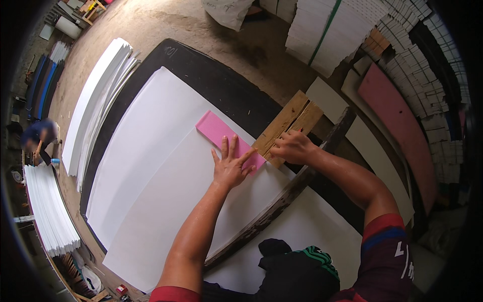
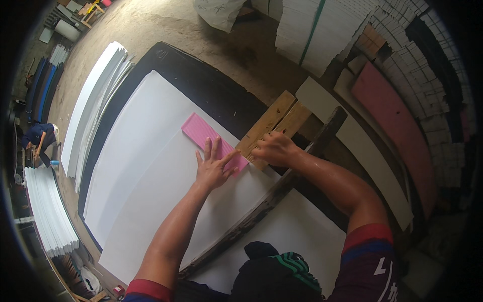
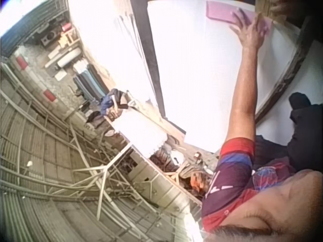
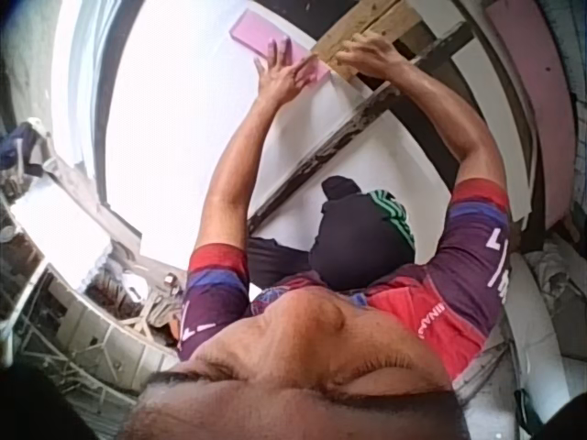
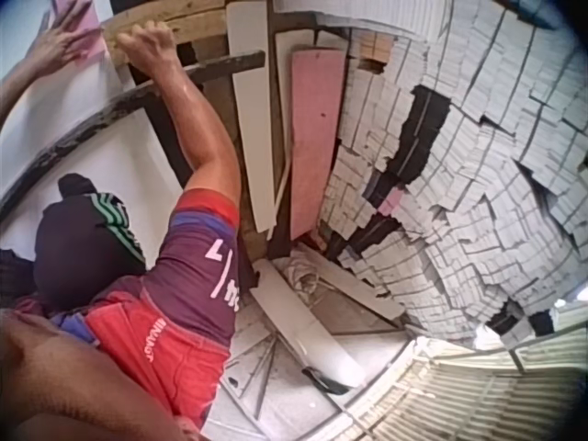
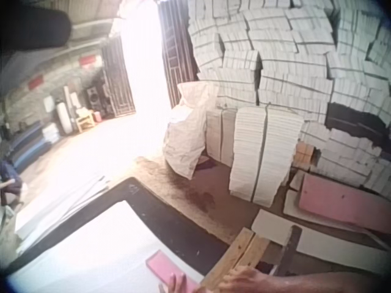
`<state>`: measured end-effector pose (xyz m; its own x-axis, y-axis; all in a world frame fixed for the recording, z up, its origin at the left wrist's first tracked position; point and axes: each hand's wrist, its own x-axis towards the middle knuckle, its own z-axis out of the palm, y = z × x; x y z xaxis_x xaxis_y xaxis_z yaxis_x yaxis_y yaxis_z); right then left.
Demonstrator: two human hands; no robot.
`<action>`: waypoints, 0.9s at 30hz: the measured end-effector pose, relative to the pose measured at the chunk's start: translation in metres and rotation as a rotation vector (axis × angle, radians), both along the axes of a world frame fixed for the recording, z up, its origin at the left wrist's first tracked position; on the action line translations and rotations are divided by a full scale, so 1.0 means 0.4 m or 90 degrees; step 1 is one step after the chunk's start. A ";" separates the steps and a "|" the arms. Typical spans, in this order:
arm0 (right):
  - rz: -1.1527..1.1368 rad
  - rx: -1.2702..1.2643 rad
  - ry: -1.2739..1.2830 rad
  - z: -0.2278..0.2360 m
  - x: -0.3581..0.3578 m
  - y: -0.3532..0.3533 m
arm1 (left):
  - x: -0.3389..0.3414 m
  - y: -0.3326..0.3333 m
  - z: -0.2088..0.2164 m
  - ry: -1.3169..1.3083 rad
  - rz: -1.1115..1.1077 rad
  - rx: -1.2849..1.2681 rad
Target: The person measures and cuts large white panels using a utility knife and a wooden straightedge. They repeatedly align the straightedge, score the panel, and snap off the cut sections, stacking the finished pieces nearby.
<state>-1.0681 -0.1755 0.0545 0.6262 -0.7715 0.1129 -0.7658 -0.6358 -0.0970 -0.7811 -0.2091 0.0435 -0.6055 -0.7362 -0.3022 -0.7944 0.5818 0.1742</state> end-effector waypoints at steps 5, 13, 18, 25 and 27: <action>0.008 -0.005 0.028 -0.014 0.004 -0.014 | 0.002 0.001 -0.003 0.005 -0.005 -0.016; 0.054 0.080 0.124 -0.008 0.005 -0.057 | -0.011 -0.009 0.018 -0.020 -0.002 0.005; 0.042 0.037 0.143 0.040 -0.002 -0.057 | -0.003 -0.023 0.022 0.060 -0.086 -0.082; -0.286 0.126 -0.100 0.186 0.001 0.015 | 0.054 0.028 0.054 0.217 -0.022 -0.191; -0.314 0.251 -0.263 0.221 0.067 0.034 | 0.083 0.064 0.102 0.271 0.093 -0.111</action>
